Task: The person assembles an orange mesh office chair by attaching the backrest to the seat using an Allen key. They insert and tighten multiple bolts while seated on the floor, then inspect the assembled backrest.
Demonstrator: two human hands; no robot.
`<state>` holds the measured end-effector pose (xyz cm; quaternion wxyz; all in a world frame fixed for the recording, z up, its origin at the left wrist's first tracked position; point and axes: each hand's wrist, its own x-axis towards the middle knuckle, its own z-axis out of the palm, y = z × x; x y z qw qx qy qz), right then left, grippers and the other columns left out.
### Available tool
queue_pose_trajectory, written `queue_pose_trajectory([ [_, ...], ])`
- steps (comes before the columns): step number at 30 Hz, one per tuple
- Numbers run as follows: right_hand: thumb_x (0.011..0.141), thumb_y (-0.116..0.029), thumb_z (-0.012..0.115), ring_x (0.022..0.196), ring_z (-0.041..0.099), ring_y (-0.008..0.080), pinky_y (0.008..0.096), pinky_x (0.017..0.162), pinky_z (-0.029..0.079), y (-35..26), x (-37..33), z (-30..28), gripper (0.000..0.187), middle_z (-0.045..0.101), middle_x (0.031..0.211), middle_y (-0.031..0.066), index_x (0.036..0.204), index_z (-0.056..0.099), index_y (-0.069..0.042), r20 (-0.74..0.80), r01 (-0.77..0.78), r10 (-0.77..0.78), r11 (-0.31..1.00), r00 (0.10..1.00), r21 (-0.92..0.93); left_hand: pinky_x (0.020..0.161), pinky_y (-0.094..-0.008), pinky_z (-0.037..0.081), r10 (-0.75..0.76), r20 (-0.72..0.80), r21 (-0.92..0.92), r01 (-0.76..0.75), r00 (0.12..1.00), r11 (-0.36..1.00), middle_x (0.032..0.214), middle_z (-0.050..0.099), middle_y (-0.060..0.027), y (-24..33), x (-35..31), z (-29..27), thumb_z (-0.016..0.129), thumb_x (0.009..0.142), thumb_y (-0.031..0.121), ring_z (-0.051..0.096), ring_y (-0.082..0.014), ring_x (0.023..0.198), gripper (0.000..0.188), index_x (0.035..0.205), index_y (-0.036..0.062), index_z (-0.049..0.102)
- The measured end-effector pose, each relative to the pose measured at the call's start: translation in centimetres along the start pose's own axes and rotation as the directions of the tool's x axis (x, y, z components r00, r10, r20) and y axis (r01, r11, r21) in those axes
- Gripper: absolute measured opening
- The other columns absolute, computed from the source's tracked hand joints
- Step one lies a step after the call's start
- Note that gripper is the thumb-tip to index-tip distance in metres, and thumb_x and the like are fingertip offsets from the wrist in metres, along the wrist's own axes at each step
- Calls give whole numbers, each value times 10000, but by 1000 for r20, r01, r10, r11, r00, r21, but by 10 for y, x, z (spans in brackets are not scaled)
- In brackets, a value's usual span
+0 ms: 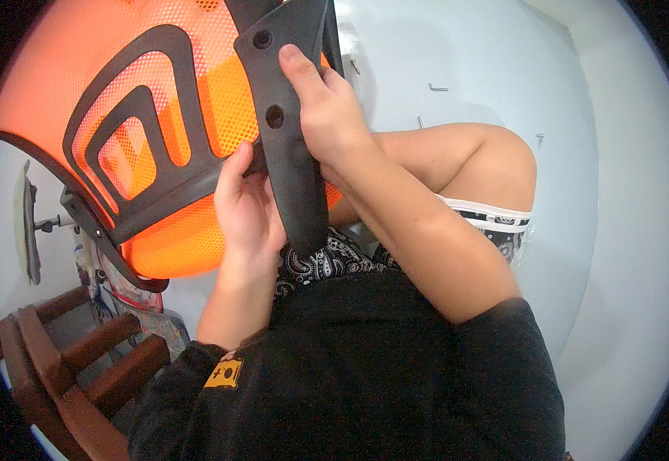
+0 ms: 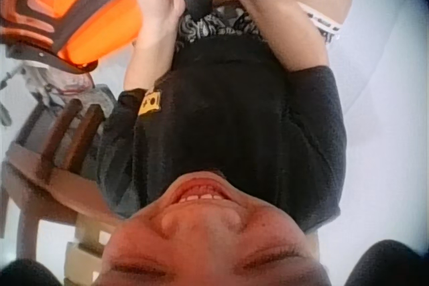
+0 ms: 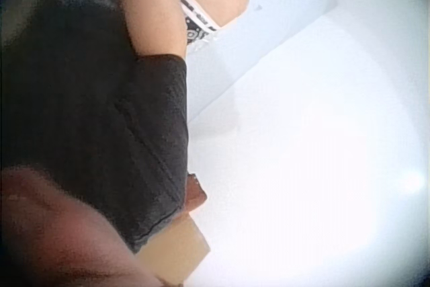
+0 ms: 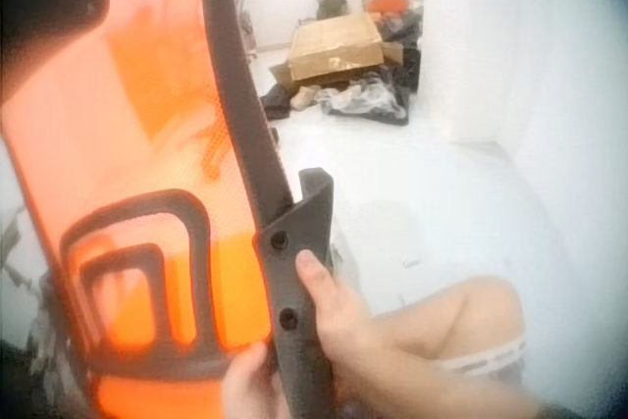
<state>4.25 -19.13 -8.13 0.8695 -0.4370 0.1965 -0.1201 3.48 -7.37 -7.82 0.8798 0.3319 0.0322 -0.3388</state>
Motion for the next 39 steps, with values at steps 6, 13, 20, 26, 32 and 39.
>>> queue_pose_trajectory([
  [6, 876, -400, 512, 725, 594, 137, 252, 643, 487, 2, 3, -5, 485, 613, 878, 90, 1053, 523, 52, 5, 54, -54, 999, 999, -6, 952, -393, 383, -187, 139, -142, 207, 972, 968, 1179, 500, -164, 11, -6, 0, 423, 867, 202, 484, -255, 1102, 438, 1227, -45, 380],
  [13, 896, -378, 488, 775, 603, 152, 244, 676, 497, -2, -11, 2, 497, 604, 956, 120, 1118, 479, 67, 26, 27, -29, 998, 999, 53, 987, -419, 346, 46, 173, -95, -30, 984, 995, 1224, 482, -138, 15, -25, -24, 422, 805, 42, 442, -261, 1155, 429, 1233, 2, 407],
  [20, 915, -355, 452, 785, 607, 154, 249, 683, 503, -9, -18, 5, 455, 608, 964, 120, 1098, 498, 59, 52, 61, -64, 996, 997, 61, 1026, -484, 259, 86, 111, -419, -32, 990, 908, 1336, 402, -103, 28, -14, -5, 359, 899, 398, 351, -283, 1238, 500, 1287, 86, 406],
  [26, 905, -385, 470, 800, 603, 158, 273, 699, 505, -10, -13, 1, 491, 607, 961, 119, 1102, 496, 64, 72, 66, -69, 997, 995, 37, 1000, -487, 311, 97, -93, -302, -121, 991, 946, 1316, 423, -126, 36, 28, -2, 330, 893, 450, 397, -293, 1205, 521, 1248, 85, 445],
  [32, 901, -397, 474, 824, 590, 156, 272, 713, 497, -6, -8, 2, 512, 594, 989, 119, 1110, 489, 70, 49, 73, -73, 997, 996, -11, 774, -422, 506, 52, -165, -37, -59, 985, 998, 1164, 555, -110, 36, 49, -7, 338, 899, 434, 567, -267, 995, 469, 1185, 94, 487],
  [39, 866, -510, 457, 850, 575, 227, 303, 775, 440, 10, -2, -5, 660, 606, 939, 173, 981, 544, 134, -41, 219, -240, 933, 970, -285, 740, -457, 511, -27, -85, -44, 23, 996, 999, 1148, 564, -109, 28, 41, -3, 350, 885, 477, 573, -264, 979, 507, 1183, 92, 492],
])
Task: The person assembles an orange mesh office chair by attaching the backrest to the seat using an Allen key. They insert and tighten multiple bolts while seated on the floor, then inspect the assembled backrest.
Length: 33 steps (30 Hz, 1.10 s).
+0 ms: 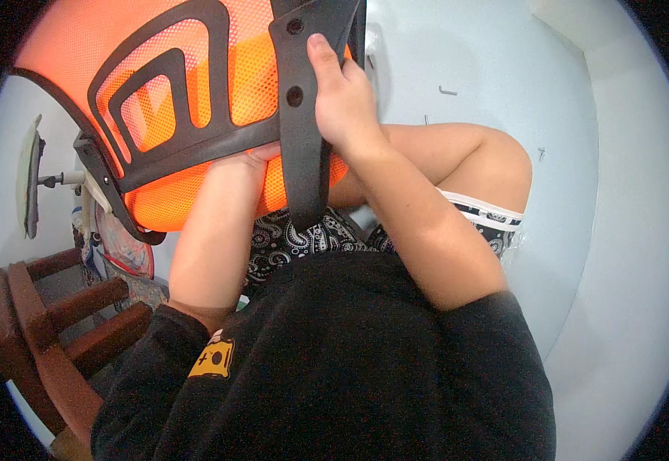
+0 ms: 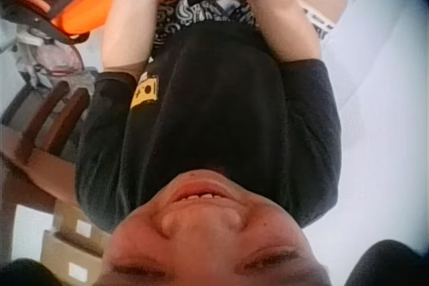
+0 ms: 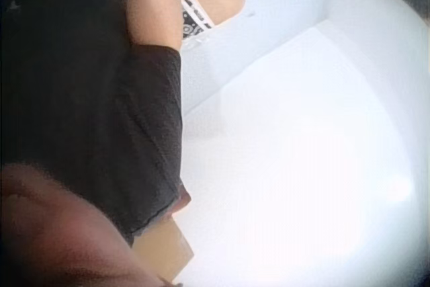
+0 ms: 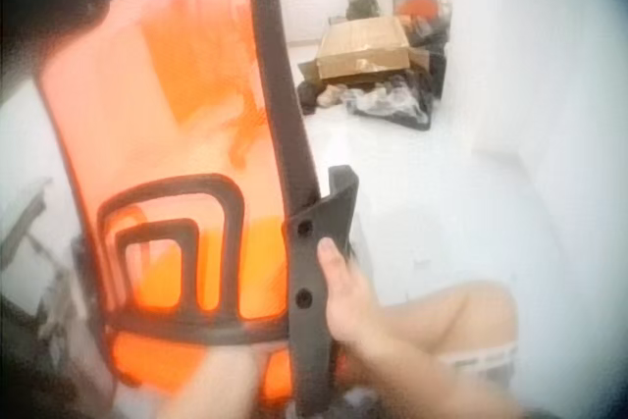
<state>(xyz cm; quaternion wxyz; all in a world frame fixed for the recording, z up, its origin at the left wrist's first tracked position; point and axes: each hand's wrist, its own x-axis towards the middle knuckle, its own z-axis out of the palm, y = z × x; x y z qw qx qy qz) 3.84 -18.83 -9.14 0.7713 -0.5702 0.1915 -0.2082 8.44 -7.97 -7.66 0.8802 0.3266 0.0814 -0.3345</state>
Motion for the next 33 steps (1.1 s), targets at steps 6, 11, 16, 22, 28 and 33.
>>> queue_pose_trajectory([
  [6, 848, -601, 368, 934, 559, 396, 377, 823, 415, -12, -4, -3, 763, 583, 931, 303, 924, 567, 132, -51, 34, -70, 860, 996, -509, 757, -454, 505, 28, -78, 31, -26, 997, 999, 1133, 565, -121, -9, 9, -13, 351, 886, 480, 565, -272, 979, 513, 1164, 77, 504],
  [11, 864, -585, 331, 934, 529, 436, 415, 872, 370, -9, -9, -6, 735, 575, 899, 312, 895, 582, 105, -31, 27, -50, 852, 998, -523, 746, -420, 511, -7, 177, -103, 26, 984, 994, 1137, 560, -116, -6, 11, -19, 340, 899, 459, 563, -261, 967, 493, 1168, 79, 502],
  [16, 883, -568, 308, 963, 496, 377, 386, 894, 348, -3, -6, -13, 742, 538, 966, 280, 963, 541, 132, -36, 148, -241, 700, 970, -699, 711, -408, 521, 51, -149, 172, -25, 987, 985, 1145, 558, -111, -7, -2, 7, 336, 903, 454, 569, -251, 955, 490, 1178, 82, 495],
  [22, 879, -571, 298, 1052, 408, 405, 403, 951, 289, 1, -1, -15, 742, 422, 1130, 301, 1004, 557, 113, -67, 60, -141, 738, 988, -672, 692, -399, 526, 49, -129, 288, -10, 990, 957, 1151, 555, -111, -2, -4, 7, 337, 901, 459, 572, -247, 947, 491, 1180, 85, 492],
  [28, 870, -588, 288, 1059, 387, 429, 431, 972, 269, -3, -4, -11, 754, 419, 1142, 299, 963, 599, 93, -115, 61, -171, 772, 979, -632, 689, -405, 527, 69, -71, 78, -63, 995, 995, 1159, 550, -114, -8, 7, -6, 337, 895, 472, 572, -253, 955, 499, 1172, 88, 496],
  [33, 872, -575, 316, 1044, 420, 377, 395, 946, 303, 2, -3, -14, 742, 437, 1124, 288, 986, 562, 115, -113, 85, -199, 772, 973, -629, 641, -391, 541, -34, 85, 19, 33, 996, 999, 1145, 548, -114, -7, 14, -20, 297, 915, 425, 552, -249, 993, 465, 1176, 84, 477],
])
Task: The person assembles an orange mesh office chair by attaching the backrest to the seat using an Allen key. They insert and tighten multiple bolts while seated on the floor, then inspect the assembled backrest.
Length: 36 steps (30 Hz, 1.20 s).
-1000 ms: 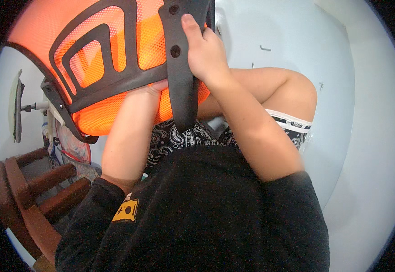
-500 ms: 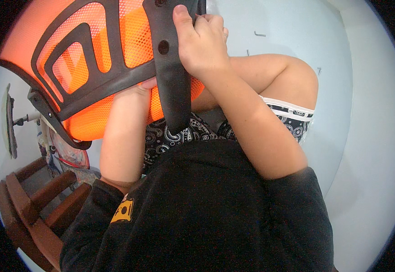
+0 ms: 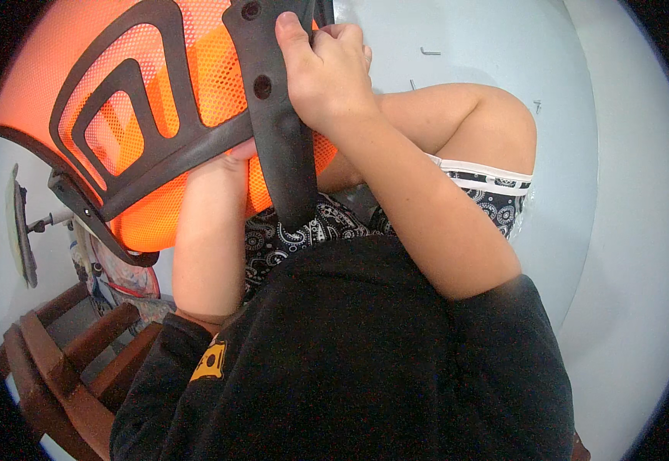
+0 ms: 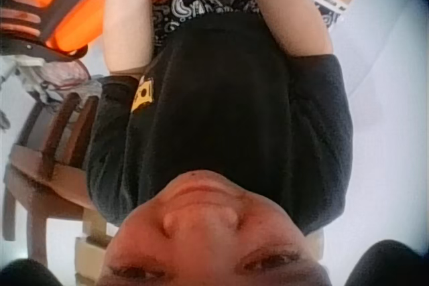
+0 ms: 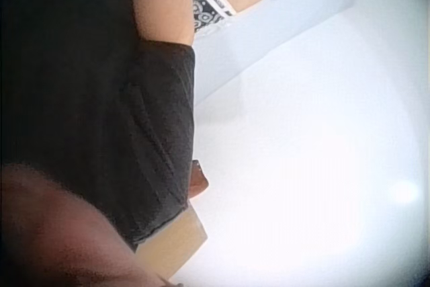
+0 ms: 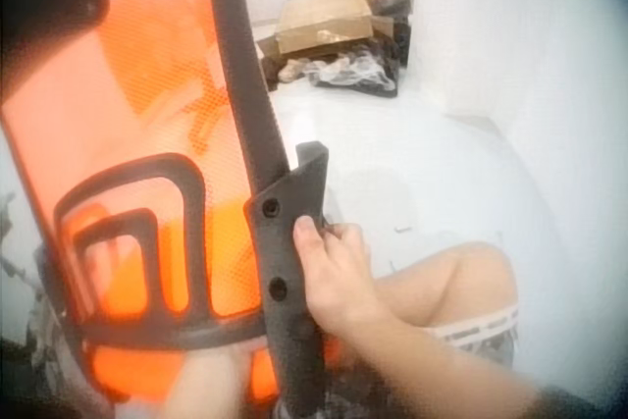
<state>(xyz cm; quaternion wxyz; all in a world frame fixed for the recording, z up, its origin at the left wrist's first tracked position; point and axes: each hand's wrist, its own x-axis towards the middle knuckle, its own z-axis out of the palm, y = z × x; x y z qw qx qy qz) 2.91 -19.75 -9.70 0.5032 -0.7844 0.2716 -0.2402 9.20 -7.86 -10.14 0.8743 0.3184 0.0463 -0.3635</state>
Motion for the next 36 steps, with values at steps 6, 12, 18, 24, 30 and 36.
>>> queue_pose_trajectory([
  [6, 879, -554, 367, 1017, 484, 259, 304, 898, 360, 6, 2, -2, 755, 479, 1104, 260, 1058, 470, 172, 16, 25, -25, 999, 1000, 29, 708, -440, 522, 73, -132, 194, -47, 989, 980, 1187, 528, -103, -2, -2, 11, 291, 907, 450, 541, -269, 1014, 505, 1223, 88, 450],
  [12, 876, -556, 374, 998, 503, 244, 291, 885, 371, 8, 5, -4, 753, 535, 1030, 235, 1067, 471, 166, -11, -101, 102, 994, 995, 33, 792, -529, 474, -91, -54, 35, 93, 994, 995, 1197, 528, -111, 3, -4, 11, 296, 870, 531, 529, -310, 1047, 571, 1219, 110, 461],
  [18, 881, -550, 371, 982, 507, 244, 295, 881, 372, -2, 4, 1, 740, 538, 1030, 230, 1046, 489, 161, -2, -134, 135, 985, 991, 111, 732, -528, 497, -6, -213, 136, 36, 977, 990, 1168, 544, -117, 2, -7, 21, 308, 867, 526, 543, -301, 1026, 550, 1192, 115, 477],
  [24, 887, -543, 364, 964, 508, 259, 303, 864, 381, 7, 4, 2, 729, 530, 1027, 237, 994, 516, 161, 50, -35, 26, 979, 998, 202, 691, -508, 515, 10, -299, 226, 60, 954, 972, 1151, 552, -110, 1, -14, 30, 315, 868, 518, 559, -284, 996, 535, 1181, 118, 482],
  [30, 883, -563, 344, 1010, 495, 260, 307, 894, 354, 4, 2, 2, 745, 531, 1046, 244, 1015, 517, 149, 6, -72, 72, 986, 997, 148, 691, -516, 513, 26, -259, 202, 28, 966, 979, 1151, 551, -118, -1, -13, 28, 316, 865, 522, 560, -287, 1008, 539, 1186, 121, 478],
  [36, 879, -556, 357, 984, 510, 252, 310, 871, 370, -2, 0, 4, 717, 547, 1028, 232, 993, 538, 129, -77, -70, 82, 987, 994, 145, 690, -523, 512, 19, -309, 311, 82, 951, 947, 1160, 547, -122, 2, -17, 31, 303, 870, 521, 558, -283, 1017, 537, 1195, 126, 467],
])
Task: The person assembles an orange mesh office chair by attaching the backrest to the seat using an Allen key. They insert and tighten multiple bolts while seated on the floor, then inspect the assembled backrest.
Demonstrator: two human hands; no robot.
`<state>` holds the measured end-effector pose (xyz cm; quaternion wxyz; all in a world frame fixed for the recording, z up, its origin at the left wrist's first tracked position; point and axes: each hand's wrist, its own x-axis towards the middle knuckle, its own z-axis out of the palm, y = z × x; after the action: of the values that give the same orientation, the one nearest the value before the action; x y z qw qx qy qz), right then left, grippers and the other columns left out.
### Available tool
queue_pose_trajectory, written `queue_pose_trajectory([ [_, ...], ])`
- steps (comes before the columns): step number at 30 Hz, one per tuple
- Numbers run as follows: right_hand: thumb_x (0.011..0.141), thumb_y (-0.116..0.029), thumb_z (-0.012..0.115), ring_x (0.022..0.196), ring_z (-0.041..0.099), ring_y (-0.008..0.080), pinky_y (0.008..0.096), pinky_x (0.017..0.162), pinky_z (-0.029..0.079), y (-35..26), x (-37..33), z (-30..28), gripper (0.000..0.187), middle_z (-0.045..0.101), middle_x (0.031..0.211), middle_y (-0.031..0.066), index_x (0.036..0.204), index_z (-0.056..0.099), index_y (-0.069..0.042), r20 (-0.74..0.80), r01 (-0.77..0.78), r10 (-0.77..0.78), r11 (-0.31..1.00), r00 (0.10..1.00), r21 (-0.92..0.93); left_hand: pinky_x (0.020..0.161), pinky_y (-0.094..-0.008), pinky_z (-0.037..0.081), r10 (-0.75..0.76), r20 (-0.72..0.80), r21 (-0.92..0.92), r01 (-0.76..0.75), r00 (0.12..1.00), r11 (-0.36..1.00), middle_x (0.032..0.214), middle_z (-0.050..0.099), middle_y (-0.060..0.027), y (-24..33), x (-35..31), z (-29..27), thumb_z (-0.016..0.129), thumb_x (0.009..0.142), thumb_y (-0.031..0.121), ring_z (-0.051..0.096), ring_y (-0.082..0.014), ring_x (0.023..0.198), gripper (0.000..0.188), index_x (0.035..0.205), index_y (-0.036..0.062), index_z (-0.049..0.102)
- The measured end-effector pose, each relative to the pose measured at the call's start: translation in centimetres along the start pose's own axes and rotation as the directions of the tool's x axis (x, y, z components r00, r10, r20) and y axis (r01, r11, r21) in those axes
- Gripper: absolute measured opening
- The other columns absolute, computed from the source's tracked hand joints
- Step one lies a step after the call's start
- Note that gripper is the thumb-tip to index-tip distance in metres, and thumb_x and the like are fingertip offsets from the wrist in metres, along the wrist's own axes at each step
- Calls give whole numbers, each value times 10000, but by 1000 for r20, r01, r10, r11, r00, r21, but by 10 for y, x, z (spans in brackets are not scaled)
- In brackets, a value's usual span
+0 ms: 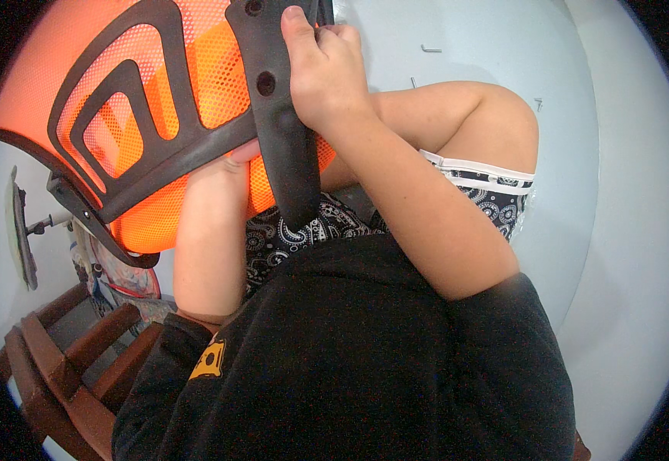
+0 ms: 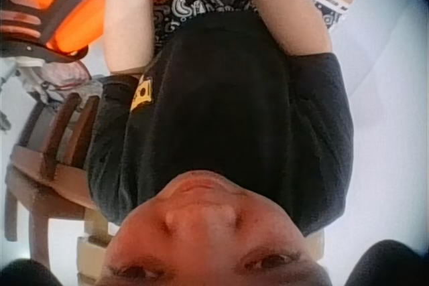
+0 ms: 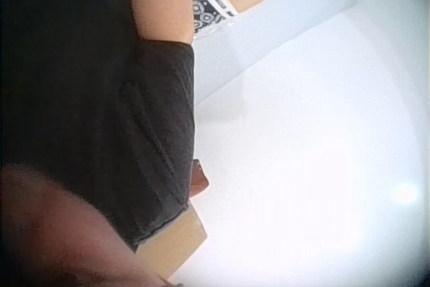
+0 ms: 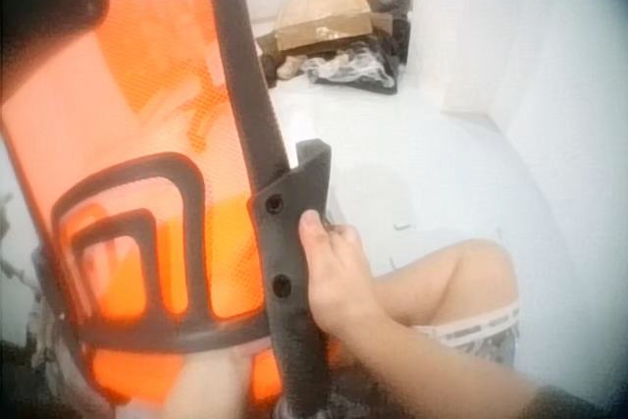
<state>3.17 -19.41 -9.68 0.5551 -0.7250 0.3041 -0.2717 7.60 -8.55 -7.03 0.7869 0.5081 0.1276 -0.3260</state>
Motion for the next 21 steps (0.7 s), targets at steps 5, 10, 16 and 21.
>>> queue_pose_trajectory([
  [5, 885, -518, 345, 984, 432, 430, 388, 928, 309, 3, 5, -3, 701, 498, 952, 346, 877, 573, 145, 174, 18, -32, 997, 984, 82, 684, -469, 526, 37, 135, -140, -18, 990, 990, 1129, 562, -114, -3, 7, -7, 337, 879, 482, 569, -266, 976, 491, 1157, 106, 489],
  [10, 909, -449, 358, 951, 429, 398, 397, 897, 321, 1, -3, -1, 596, 516, 946, 304, 893, 569, 108, 102, 115, -121, 992, 987, 59, 680, -399, 533, -8, 307, -422, 144, 952, 895, 1078, 582, -111, -10, 23, -16, 381, 889, 423, 585, -248, 895, 434, 1108, 74, 517],
  [16, 916, -387, 399, 964, 416, 384, 390, 884, 332, 0, -6, -1, 493, 527, 927, 273, 917, 575, 74, 77, 70, -78, 992, 994, 104, 659, -383, 540, 27, 256, -335, 63, 966, 940, 1015, 599, -123, -6, 10, -6, 378, 901, 394, 606, -251, 836, 400, 1055, 59, 533],
  [21, 919, -406, 386, 968, 409, 398, 396, 895, 327, 1, -3, -3, 514, 520, 951, 286, 980, 556, 75, 118, 98, -102, 994, 988, 41, 649, -376, 544, 26, 189, -328, 38, 982, 944, 1012, 598, -125, -6, 13, -4, 381, 903, 382, 608, -246, 829, 388, 1055, 58, 531],
])
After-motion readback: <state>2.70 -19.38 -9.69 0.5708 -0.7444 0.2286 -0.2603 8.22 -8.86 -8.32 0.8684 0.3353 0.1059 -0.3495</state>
